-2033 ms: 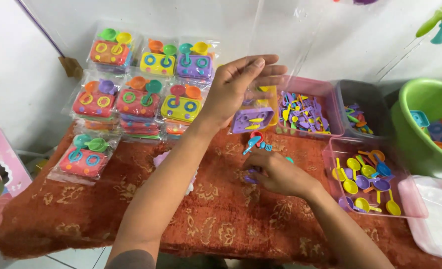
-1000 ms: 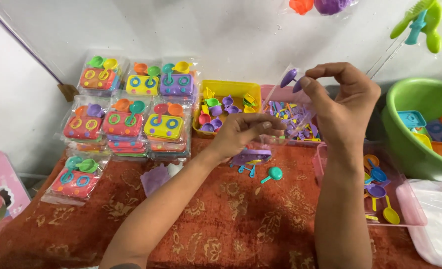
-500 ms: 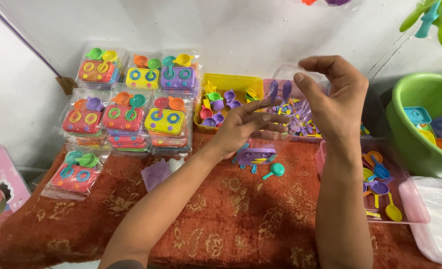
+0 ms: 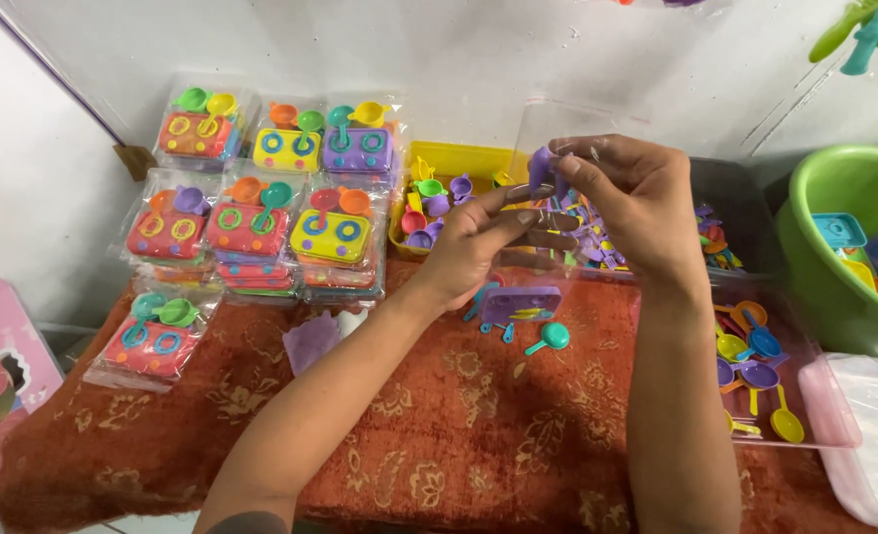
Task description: Cleaning small plastic toy components with a cloth and packaging them into plastic bags.
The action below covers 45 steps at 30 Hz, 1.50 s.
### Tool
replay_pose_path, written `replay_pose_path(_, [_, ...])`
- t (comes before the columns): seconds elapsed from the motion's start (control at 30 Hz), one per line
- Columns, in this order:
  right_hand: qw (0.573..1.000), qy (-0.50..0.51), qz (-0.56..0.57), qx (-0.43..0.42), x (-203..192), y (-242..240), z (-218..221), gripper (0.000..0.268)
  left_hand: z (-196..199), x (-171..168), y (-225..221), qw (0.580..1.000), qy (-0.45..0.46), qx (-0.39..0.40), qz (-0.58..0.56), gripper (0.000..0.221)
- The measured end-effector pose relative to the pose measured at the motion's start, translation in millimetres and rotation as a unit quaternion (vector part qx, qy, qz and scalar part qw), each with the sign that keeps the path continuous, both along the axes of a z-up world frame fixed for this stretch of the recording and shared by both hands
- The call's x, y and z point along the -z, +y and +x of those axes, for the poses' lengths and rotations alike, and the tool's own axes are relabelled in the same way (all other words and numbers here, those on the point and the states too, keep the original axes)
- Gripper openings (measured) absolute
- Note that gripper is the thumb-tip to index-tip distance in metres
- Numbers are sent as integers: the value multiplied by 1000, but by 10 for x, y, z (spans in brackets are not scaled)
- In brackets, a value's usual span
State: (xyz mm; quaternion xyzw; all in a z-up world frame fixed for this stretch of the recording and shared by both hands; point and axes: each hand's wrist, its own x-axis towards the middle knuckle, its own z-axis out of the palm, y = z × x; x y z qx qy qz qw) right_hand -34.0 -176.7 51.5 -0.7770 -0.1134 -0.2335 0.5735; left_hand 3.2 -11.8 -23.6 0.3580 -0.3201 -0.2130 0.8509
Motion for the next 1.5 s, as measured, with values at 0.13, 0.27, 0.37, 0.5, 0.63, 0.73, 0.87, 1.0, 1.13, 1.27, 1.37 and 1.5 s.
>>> replay_pose_path(0.13, [999, -4, -7, 33, -12, -31, -37, 17, 57, 63, -8, 1000, -10, 10, -1, 35])
replay_pose_path(0.27, [995, -62, 77, 19, -32, -51, -83, 16, 283, 312, 17, 991, -103, 45, 73, 52])
replay_pose_path(0.37, [994, -79, 74, 31, -88, -65, -135, 17, 432, 487, 0, 979, -157, 46, 122, 53])
replay_pose_path(0.5, [992, -82, 83, 41, -146, -3, -190, 18, 451, 564, -27, 970, -180, 36, 159, 46])
replay_pose_path(0.63, [991, -66, 99, -67, -45, -155, -86, 40, 366, 445, 0, 970, -168, 32, 171, 44])
replay_pose_path(0.73, [991, -63, 63, -101, -66, -119, -90, 47, 376, 415, 20, 970, -169, 21, 172, 45])
replay_pose_path(0.87, [993, -30, 42, -103, -9, -135, -24, 57, 339, 318, 44, 973, -163, -1, 161, 45])
replay_pose_path(1.0, [997, 9, 10, -81, 36, -54, 22, 38, 469, 405, 13, 980, -119, -12, 161, 40])
replay_pose_path(1.13, [998, -14, 3, -68, 37, -43, 33, 8, 343, 228, 88, 980, -134, -21, 145, 41])
replay_pose_path(1.27, [997, -39, 26, -69, 80, -97, 37, 9, 449, 413, 32, 984, -131, -20, 122, 45])
replay_pose_path(1.37, [997, -39, 27, -62, 58, -78, 20, 9, 435, 420, 4, 985, -121, -31, 121, 39])
replay_pose_path(1.5, [996, -32, 40, -67, 55, -52, 16, 14, 285, 244, 44, 989, -89, -33, 112, 32])
